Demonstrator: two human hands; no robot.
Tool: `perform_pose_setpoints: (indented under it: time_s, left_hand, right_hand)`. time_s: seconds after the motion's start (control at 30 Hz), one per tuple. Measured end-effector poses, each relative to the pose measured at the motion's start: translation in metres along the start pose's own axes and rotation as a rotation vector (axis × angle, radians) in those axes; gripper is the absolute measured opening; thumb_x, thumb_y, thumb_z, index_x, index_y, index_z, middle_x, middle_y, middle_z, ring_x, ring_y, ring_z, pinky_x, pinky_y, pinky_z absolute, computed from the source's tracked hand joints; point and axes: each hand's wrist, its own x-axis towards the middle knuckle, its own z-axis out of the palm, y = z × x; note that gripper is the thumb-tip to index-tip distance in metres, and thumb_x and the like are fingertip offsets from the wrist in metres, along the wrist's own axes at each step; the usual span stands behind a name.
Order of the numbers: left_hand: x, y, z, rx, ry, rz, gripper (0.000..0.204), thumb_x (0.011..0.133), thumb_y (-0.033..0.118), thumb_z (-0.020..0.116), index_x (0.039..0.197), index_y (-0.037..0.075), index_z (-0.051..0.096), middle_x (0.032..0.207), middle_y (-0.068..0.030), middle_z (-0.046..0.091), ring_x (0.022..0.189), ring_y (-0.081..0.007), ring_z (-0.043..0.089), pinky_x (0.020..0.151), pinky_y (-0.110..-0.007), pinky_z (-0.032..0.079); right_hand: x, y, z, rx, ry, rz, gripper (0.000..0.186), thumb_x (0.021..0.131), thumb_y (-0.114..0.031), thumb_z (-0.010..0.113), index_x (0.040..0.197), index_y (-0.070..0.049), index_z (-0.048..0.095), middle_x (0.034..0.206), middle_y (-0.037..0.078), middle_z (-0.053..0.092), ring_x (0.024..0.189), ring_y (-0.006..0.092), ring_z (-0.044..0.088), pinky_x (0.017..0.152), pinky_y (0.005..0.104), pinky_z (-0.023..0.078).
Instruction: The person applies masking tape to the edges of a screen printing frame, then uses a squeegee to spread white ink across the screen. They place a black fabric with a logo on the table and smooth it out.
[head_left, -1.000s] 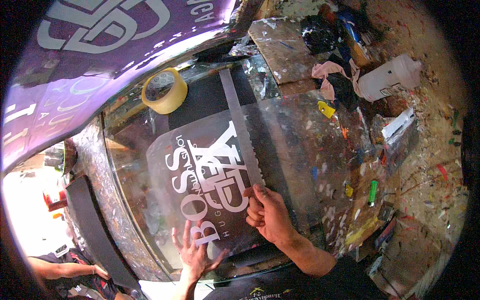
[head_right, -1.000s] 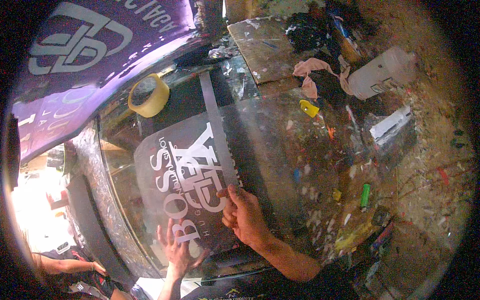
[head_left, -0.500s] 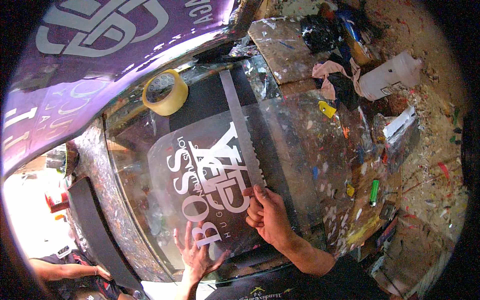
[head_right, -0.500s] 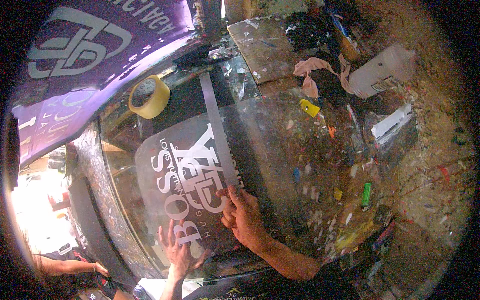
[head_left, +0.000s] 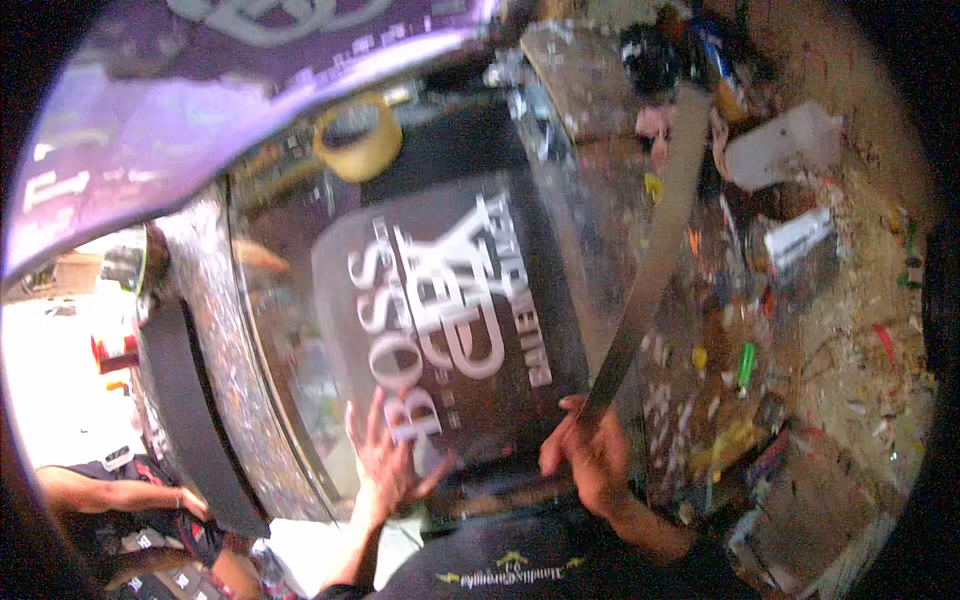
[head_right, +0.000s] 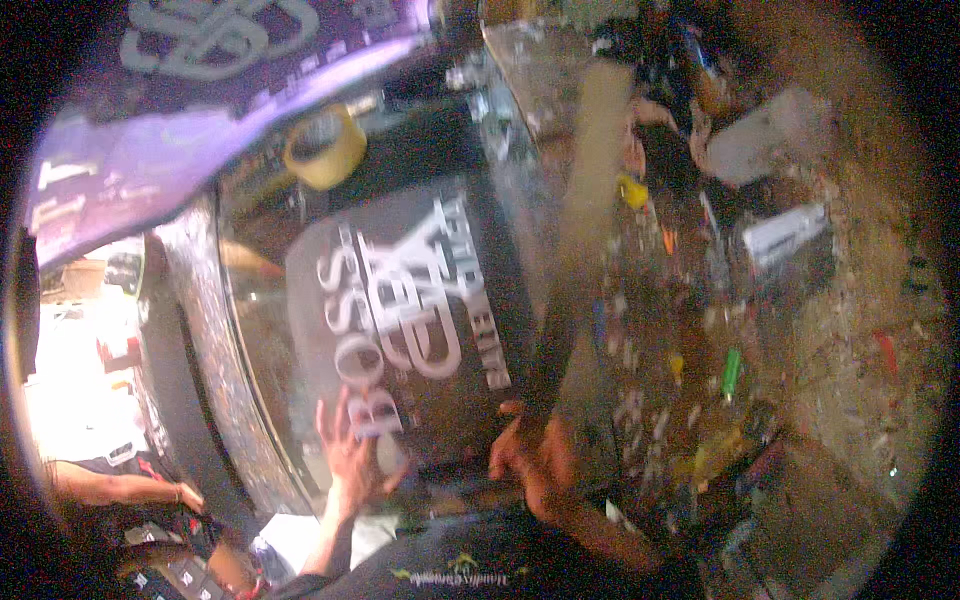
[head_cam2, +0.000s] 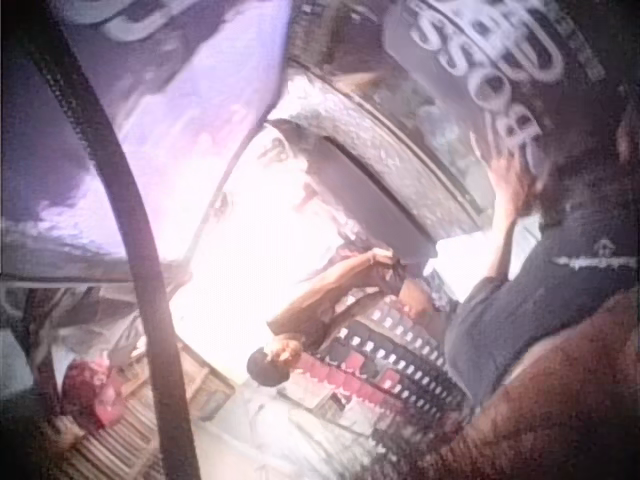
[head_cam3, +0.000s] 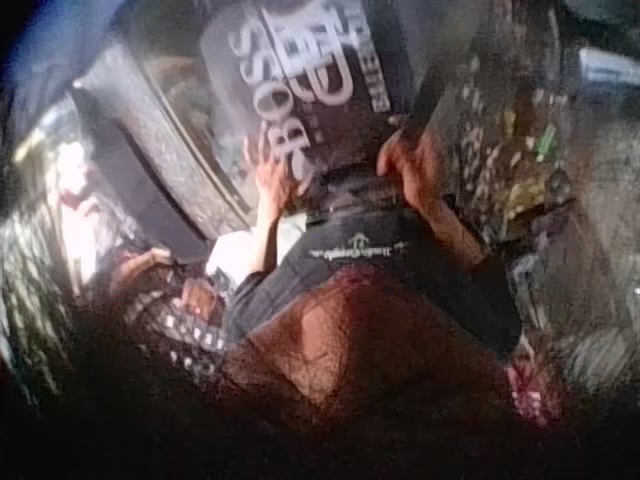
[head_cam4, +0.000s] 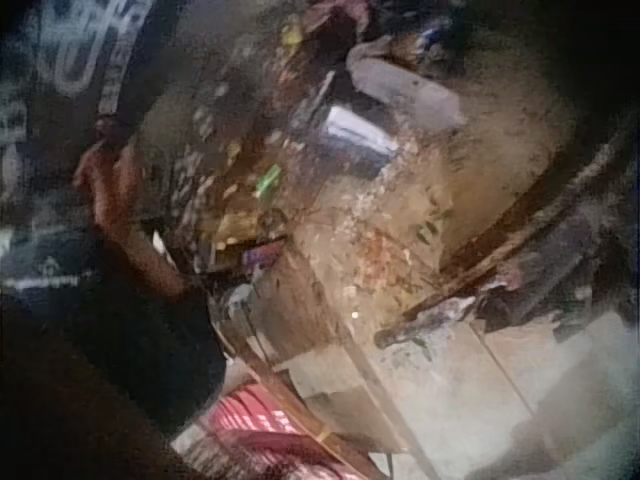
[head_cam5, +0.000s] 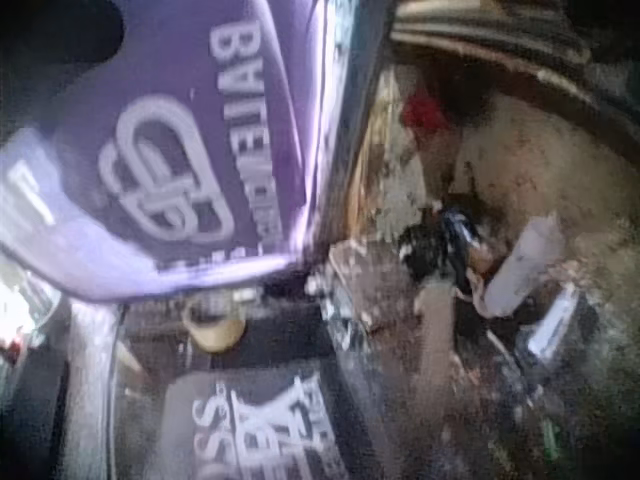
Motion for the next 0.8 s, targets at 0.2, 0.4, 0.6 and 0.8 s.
perform_pose_setpoints:
  time_s: [0.2,0.4,0.6,0.8]
  left_hand:
    - [0.002,0.006,0.003,0.014,0.02,-0.052,0.084,0.08,0.055,0.077,0.144,0.009,0.051,0.161,-0.0163,0.037,0.152,-0.0403,0.025,0.122,-0.067,0.007]
    - [-0.005,0.007,0.008,0.05,0.081,-0.008,0.088,0.083,0.054,0.075,0.151,0.008,0.043,0.164,-0.0158,0.032,0.153,-0.0402,0.023,0.124,-0.065,0.006]
    - [-0.008,0.008,0.012,0.028,0.166,0.009,0.087,0.086,0.05,0.073,0.153,0.006,0.042,0.161,-0.0177,0.038,0.153,-0.039,0.025,0.124,-0.062,0.007]
    - [-0.008,0.008,0.017,0.034,0.195,0.027,0.085,0.086,0.05,0.073,0.153,0.007,0.043,0.157,-0.018,0.043,0.152,-0.0394,0.028,0.124,-0.062,0.008]
  right_hand:
    - [-0.107,0.028,-0.058,-0.164,0.166,0.221,0.042,0.109,-0.045,0.046,0.089,-0.009,0.052,0.065,0.0,0.047,0.053,0.0092,0.041,0.048,0.0259,0.032]
    - [-0.214,0.066,-0.078,-0.242,0.263,0.517,0.045,0.11,-0.046,0.045,0.085,-0.009,0.052,0.066,-0.001,0.048,0.055,0.0076,0.041,0.05,0.0249,0.033]
    - [-0.207,0.077,-0.065,-0.512,0.147,0.417,0.045,0.111,-0.039,0.043,0.085,-0.005,0.057,0.064,0.0,0.052,0.055,0.0089,0.048,0.052,0.0277,0.039]
    - [-0.207,0.097,-0.064,-0.421,0.253,0.409,0.044,0.11,-0.037,0.046,0.084,-0.005,0.058,0.059,0.0,0.051,0.05,0.0099,0.049,0.048,0.0288,0.039]
